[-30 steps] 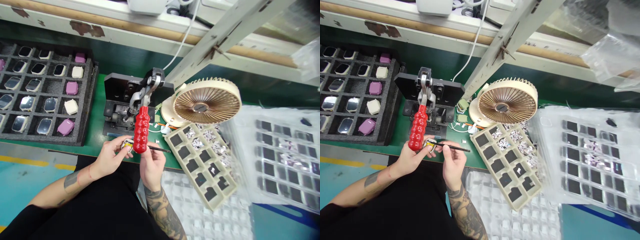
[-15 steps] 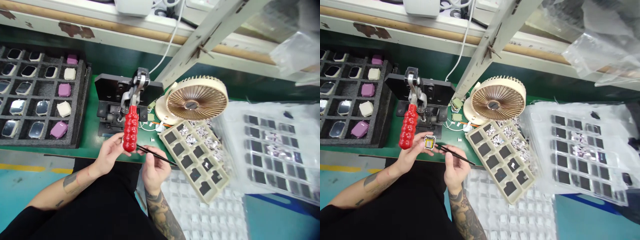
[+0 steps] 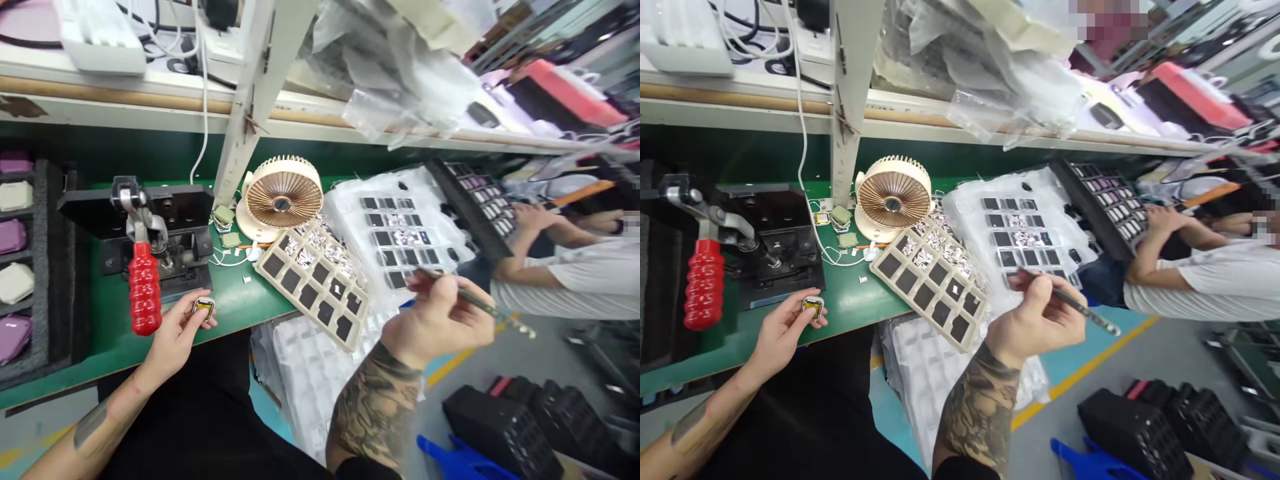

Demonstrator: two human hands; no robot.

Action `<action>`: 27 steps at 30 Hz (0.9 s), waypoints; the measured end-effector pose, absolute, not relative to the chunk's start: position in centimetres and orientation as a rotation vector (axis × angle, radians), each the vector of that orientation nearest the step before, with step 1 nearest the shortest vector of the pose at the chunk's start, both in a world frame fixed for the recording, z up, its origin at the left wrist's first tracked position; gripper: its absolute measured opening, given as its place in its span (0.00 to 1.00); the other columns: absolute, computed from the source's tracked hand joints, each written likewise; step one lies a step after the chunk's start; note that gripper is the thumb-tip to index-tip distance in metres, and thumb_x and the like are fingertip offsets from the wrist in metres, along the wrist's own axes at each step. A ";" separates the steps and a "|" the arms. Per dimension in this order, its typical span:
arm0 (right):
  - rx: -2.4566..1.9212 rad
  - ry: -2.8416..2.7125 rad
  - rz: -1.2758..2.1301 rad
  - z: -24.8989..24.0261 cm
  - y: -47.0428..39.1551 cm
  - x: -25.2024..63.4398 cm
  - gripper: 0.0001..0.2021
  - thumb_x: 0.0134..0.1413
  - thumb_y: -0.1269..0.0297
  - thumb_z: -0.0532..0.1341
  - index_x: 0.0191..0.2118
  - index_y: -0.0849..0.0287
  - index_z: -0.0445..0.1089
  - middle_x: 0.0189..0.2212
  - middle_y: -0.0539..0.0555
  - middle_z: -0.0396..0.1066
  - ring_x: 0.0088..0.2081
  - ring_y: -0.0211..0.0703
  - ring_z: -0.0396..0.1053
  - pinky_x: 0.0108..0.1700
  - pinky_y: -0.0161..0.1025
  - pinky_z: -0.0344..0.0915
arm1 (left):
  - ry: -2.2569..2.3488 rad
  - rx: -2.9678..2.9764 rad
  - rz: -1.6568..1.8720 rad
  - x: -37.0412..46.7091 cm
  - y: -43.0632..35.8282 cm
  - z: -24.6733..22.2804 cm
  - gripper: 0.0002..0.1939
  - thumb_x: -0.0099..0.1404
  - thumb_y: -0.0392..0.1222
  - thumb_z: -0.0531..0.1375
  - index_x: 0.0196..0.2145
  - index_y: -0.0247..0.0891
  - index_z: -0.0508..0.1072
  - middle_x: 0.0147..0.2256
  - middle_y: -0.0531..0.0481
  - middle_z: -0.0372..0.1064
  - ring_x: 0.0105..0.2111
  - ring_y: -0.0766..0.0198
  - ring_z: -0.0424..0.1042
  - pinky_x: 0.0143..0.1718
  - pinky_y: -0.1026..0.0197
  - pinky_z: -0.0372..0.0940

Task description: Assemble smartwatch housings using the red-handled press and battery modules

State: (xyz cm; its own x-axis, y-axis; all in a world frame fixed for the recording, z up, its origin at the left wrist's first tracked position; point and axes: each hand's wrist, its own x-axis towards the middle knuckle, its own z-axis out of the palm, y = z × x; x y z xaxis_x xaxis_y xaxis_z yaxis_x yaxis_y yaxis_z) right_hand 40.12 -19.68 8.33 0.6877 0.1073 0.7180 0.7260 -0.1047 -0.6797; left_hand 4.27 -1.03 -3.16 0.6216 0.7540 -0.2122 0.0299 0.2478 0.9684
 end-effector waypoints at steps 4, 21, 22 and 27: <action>-1.538 -0.684 -0.832 5.7 -16.7 37.0 0.05 0.72 0.62 0.69 0.48 0.54 0.80 0.34 0.50 0.76 0.28 0.41 0.75 0.31 0.42 0.70 | 0.775 1.330 0.554 3.8 -1.5 -3.9 0.23 0.82 0.52 0.63 0.67 0.39 0.74 0.44 0.44 0.84 0.40 0.57 0.85 0.46 0.52 0.82; -2.120 -1.467 -0.114 0.7 -10.8 32.4 0.14 0.76 0.69 0.57 0.57 0.54 0.78 0.52 0.59 0.81 0.54 0.53 0.76 0.57 0.51 0.73 | 0.762 1.347 0.537 3.5 -1.1 -4.1 0.18 0.81 0.52 0.65 0.59 0.40 0.73 0.48 0.42 0.84 0.41 0.55 0.85 0.45 0.52 0.79; -2.179 -1.393 -0.140 1.1 -10.5 34.1 0.14 0.76 0.68 0.57 0.56 0.56 0.78 0.52 0.61 0.80 0.55 0.56 0.75 0.59 0.53 0.72 | 0.763 1.338 0.531 3.5 -1.1 -4.1 0.18 0.80 0.52 0.66 0.60 0.41 0.72 0.49 0.42 0.84 0.42 0.54 0.85 0.46 0.52 0.79; -2.376 -1.269 -0.072 0.9 -8.1 40.0 0.09 0.65 0.69 0.65 0.50 0.59 0.78 0.45 0.63 0.81 0.50 0.61 0.74 0.57 0.55 0.70 | 0.741 1.365 0.478 3.4 -1.0 -4.2 0.15 0.81 0.53 0.65 0.56 0.42 0.71 0.49 0.43 0.83 0.43 0.55 0.84 0.47 0.53 0.77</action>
